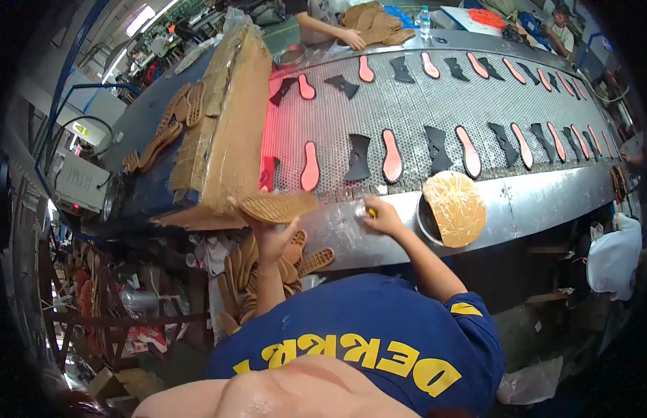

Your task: The person repeatedly picks up brown shoe soles from a pile and applies a yellow adhesive to the textured bottom surface using a yellow scraper. The person scrapes the glue from a container onto the sole, spreads it across the surface, and then places the sole onto a moving conveyor belt. This process is repeated for multiple soles throughout the clip.

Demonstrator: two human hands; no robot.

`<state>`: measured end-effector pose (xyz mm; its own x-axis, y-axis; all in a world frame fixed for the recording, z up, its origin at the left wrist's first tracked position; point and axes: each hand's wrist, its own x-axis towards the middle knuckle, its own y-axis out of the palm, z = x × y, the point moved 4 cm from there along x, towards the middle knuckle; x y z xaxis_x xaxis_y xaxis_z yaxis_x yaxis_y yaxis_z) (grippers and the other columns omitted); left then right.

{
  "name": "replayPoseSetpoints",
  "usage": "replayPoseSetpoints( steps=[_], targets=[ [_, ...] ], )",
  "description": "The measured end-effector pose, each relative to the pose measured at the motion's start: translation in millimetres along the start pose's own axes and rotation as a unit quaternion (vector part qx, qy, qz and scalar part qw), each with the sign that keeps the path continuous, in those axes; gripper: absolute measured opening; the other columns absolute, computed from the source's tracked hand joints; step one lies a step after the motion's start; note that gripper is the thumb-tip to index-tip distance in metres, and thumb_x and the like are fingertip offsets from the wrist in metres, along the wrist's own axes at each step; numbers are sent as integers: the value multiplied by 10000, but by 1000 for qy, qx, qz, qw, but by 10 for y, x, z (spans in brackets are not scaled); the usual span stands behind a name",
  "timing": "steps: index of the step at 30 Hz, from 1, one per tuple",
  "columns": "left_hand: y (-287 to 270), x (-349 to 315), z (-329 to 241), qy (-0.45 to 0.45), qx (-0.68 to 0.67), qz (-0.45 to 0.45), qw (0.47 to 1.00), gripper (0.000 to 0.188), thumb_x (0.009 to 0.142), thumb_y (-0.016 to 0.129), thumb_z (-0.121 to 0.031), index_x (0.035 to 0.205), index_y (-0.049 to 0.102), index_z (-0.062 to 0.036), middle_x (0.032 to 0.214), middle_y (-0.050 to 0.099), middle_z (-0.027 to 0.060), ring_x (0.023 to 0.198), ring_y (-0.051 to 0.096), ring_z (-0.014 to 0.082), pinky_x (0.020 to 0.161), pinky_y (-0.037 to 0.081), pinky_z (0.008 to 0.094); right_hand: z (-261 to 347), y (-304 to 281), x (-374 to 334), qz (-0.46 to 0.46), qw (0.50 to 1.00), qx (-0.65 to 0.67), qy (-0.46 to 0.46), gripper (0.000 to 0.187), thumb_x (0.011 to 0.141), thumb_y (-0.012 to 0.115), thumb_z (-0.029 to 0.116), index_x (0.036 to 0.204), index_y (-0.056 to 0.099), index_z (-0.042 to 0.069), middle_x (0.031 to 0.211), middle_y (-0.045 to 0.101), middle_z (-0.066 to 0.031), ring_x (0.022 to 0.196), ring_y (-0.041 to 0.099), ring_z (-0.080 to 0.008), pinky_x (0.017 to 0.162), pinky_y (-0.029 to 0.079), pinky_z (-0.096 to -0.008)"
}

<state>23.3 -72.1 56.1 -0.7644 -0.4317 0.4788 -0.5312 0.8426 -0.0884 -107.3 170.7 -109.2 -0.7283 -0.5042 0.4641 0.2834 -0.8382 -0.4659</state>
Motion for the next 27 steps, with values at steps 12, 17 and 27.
replayPoseSetpoints(
  steps=[12,17,27],
  targets=[
    [385,128,-251,131,-48,68,988,930,736,785,-96,1468,211,-86,1516,247,154,1407,277,285,1145,287,416,2170,-846,458,-17,994,23,-102,366,717,692,-53,1064,629,45,871,657,-105,668,638,-249,603,502,-327],
    [488,173,-386,73,-206,97,971,857,791,607,-268,1500,149,-112,1552,192,153,1427,230,286,1157,228,434,2330,-772,494,-120,986,38,-105,260,728,755,-2,951,625,34,866,676,-122,732,672,-266,632,521,-326],
    [591,181,-518,-13,-599,183,779,807,906,298,-639,1512,184,-118,1563,189,175,1442,182,329,1161,150,538,2216,-928,709,-257,953,-87,-138,266,699,745,-30,946,677,40,813,660,-101,651,651,-221,557,511,-298]
  ],
)
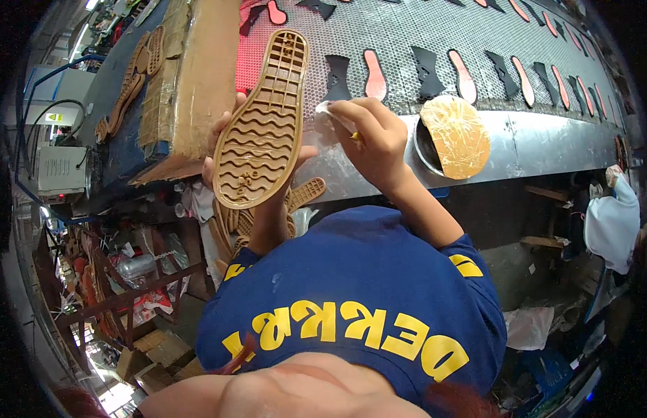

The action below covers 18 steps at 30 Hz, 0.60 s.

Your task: The person repeatedly picks up brown shoe soles from a pile and applies a yellow adhesive to the textured bottom surface using a yellow scraper. The person scrapes the glue from a container onto the sole, spreads it across the surface, and then places the sole onto a moving conveyor belt. This process is repeated for multiple soles throughout the clip.

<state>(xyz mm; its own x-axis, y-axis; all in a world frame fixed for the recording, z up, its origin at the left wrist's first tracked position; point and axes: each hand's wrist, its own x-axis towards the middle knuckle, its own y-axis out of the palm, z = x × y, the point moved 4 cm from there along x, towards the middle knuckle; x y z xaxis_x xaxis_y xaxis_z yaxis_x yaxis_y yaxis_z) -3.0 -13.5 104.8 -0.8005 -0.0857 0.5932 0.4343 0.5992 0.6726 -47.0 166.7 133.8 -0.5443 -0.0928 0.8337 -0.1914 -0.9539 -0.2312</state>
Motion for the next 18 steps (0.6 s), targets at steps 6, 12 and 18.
replayPoseSetpoints(
  steps=[6,12,18],
  targets=[
    [12,73,-36,28,37,27,999,671,924,370,-460,1414,360,-2,1493,251,315,1358,290,508,1048,310,699,-11,82,-24,70,995,48,-50,311,652,735,-1,951,685,66,773,642,-79,617,633,-209,520,497,-304],
    [-19,38,51,78,129,-120,981,589,862,381,-389,1304,431,-3,1391,406,323,1266,461,441,1037,438,563,-45,28,-6,152,983,79,-61,358,625,699,-37,965,695,76,777,625,-53,623,633,-202,535,508,-311],
    [55,69,119,103,251,-79,959,635,825,488,-335,1327,423,48,1430,344,350,1310,399,473,1042,412,587,-11,-83,48,199,977,27,-75,339,651,698,-6,975,693,95,783,612,-40,625,621,-194,523,499,-308]
  ],
)
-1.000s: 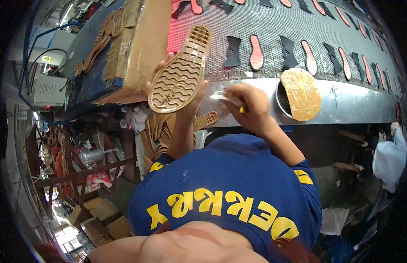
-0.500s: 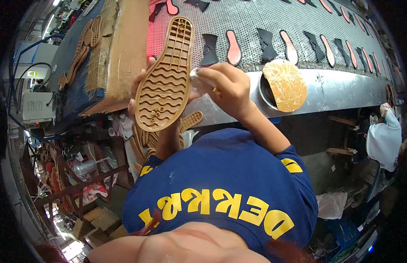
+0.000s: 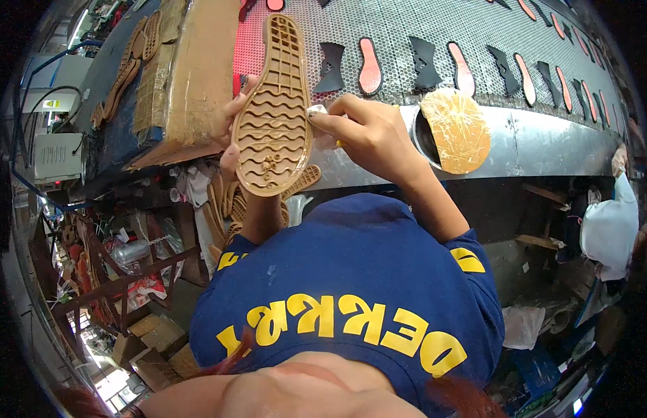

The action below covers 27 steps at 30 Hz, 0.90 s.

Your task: The person repeatedly picks up brown shoe soles from a pile and applies a yellow adhesive to the textured bottom surface using a yellow scraper. The person scrapes the glue from a container onto the sole, spreads it across the surface, and then places the sole onto a moving conveyor belt. This process is repeated for multiple soles throughout the clip.

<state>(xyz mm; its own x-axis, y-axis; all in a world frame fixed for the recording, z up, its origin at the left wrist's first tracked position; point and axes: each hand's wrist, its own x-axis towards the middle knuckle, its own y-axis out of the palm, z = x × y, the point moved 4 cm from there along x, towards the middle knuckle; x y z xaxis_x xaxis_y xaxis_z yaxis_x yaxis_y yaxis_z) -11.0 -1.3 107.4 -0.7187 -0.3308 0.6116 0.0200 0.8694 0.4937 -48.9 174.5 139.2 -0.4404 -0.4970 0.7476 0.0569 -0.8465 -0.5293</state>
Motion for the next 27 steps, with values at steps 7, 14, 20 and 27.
replayPoseSetpoints(
  steps=[7,14,20,27],
  targets=[
    [38,84,108,30,96,43,994,633,815,445,-317,1336,378,37,1423,333,355,1297,404,476,1005,439,611,-54,-43,-103,19,998,-10,55,415,671,712,-56,1058,711,95,812,552,-62,656,596,-198,550,494,-303],
    [122,261,368,63,110,55,990,561,812,439,-296,1286,414,2,1382,402,326,1284,438,424,1005,470,558,-183,-118,-159,-12,996,5,84,371,676,698,-33,1016,702,115,822,572,-64,652,620,-211,561,522,-319],
    [281,362,498,-4,31,76,997,564,808,482,-265,1321,365,-62,1465,331,235,1298,402,454,841,510,696,-217,-198,-208,-51,991,60,112,371,681,727,-40,1026,703,96,814,557,-72,683,610,-211,592,507,-316],
    [229,441,649,8,54,71,996,524,816,481,-280,1298,386,-100,1490,296,223,1301,404,441,896,502,663,-307,-134,-302,-75,980,158,96,431,674,718,-66,1078,681,82,808,523,-74,679,557,-204,600,464,-302]
  ],
)
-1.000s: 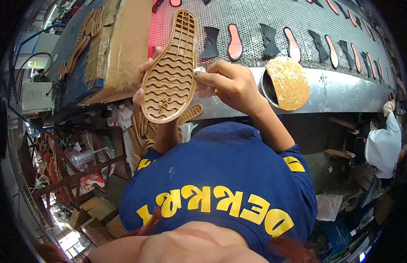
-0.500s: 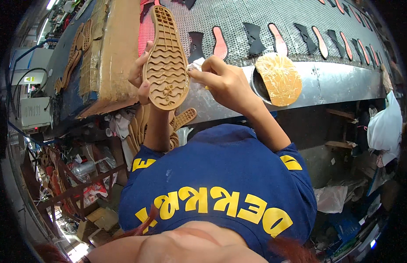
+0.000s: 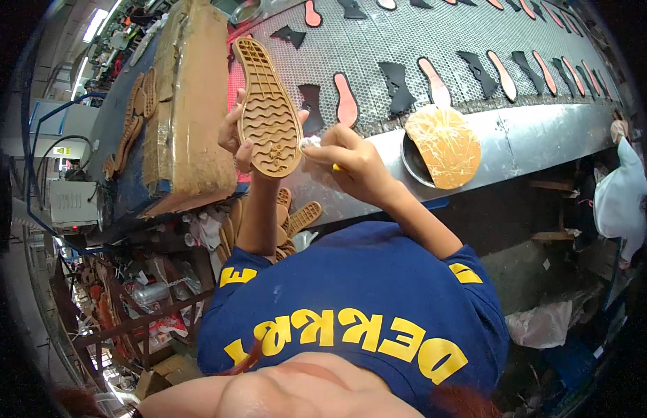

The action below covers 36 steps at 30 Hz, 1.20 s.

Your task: The person repeatedly picks up brown shoe soles from a pile and applies a yellow adhesive to the textured bottom surface using a yellow scraper. The person scrapes the glue from a container onto the sole, spreads it across the surface, and then places the sole onto a moving conveyor belt. This process is repeated for multiple soles throughout the clip.

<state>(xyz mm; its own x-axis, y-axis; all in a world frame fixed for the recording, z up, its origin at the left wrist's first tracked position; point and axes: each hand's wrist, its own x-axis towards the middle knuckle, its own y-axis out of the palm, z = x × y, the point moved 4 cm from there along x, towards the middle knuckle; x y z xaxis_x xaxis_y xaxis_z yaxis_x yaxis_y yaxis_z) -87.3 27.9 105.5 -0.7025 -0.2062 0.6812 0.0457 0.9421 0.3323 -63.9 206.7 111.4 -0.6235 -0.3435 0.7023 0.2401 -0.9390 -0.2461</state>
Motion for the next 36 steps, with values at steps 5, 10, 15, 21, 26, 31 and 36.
replayPoseSetpoints(
  steps=[5,10,15,21,26,31,36],
  targets=[
    [-342,-66,246,132,228,53,963,853,697,798,-98,1341,250,-214,1408,266,149,1339,362,380,1013,469,525,-25,105,15,8,997,71,11,326,755,675,-65,1053,700,65,812,525,-89,705,541,-223,619,446,-309],
    [-600,-81,563,267,410,113,865,962,640,818,59,1354,242,-231,1398,263,158,1330,363,374,1034,447,543,-493,47,-116,-63,995,15,75,279,780,675,-40,1037,704,65,818,554,-92,736,563,-222,648,453,-299],
    [-1089,-490,488,-110,529,-42,840,830,718,779,11,1375,280,-70,1316,421,156,1233,463,290,1006,464,424,-1427,372,-709,59,954,-261,137,299,730,781,184,1018,701,179,924,599,-73,715,636,-262,590,510,-371],
    [-1567,-311,1013,-254,-29,-246,935,709,736,754,-21,1330,372,-79,1213,509,106,1118,549,270,979,484,404,-1671,422,-1121,171,925,-271,202,285,751,767,264,1016,702,184,970,601,-77,749,643,-283,631,519,-401],
    [-2181,895,1559,-220,-203,-169,939,529,779,728,-73,1244,484,-131,1086,571,65,985,571,229,959,488,484,-1662,371,-988,155,932,-269,186,186,799,713,167,984,705,155,905,603,-97,667,621,-272,607,499,-382],
    [-2707,382,2012,-275,194,-295,894,716,800,683,-83,1389,290,24,1345,481,207,1179,525,328,1014,424,404,-1452,345,-835,143,930,-270,206,209,773,688,106,980,694,134,862,610,-89,691,630,-280,611,501,-393],
    [-2521,-1929,1873,-377,595,81,705,910,760,716,-404,1458,275,-22,1385,367,304,1280,379,455,1050,355,513,-1388,197,-997,105,934,-255,230,217,772,673,86,986,688,118,840,613,-97,704,632,-292,619,504,-391]
  ],
)
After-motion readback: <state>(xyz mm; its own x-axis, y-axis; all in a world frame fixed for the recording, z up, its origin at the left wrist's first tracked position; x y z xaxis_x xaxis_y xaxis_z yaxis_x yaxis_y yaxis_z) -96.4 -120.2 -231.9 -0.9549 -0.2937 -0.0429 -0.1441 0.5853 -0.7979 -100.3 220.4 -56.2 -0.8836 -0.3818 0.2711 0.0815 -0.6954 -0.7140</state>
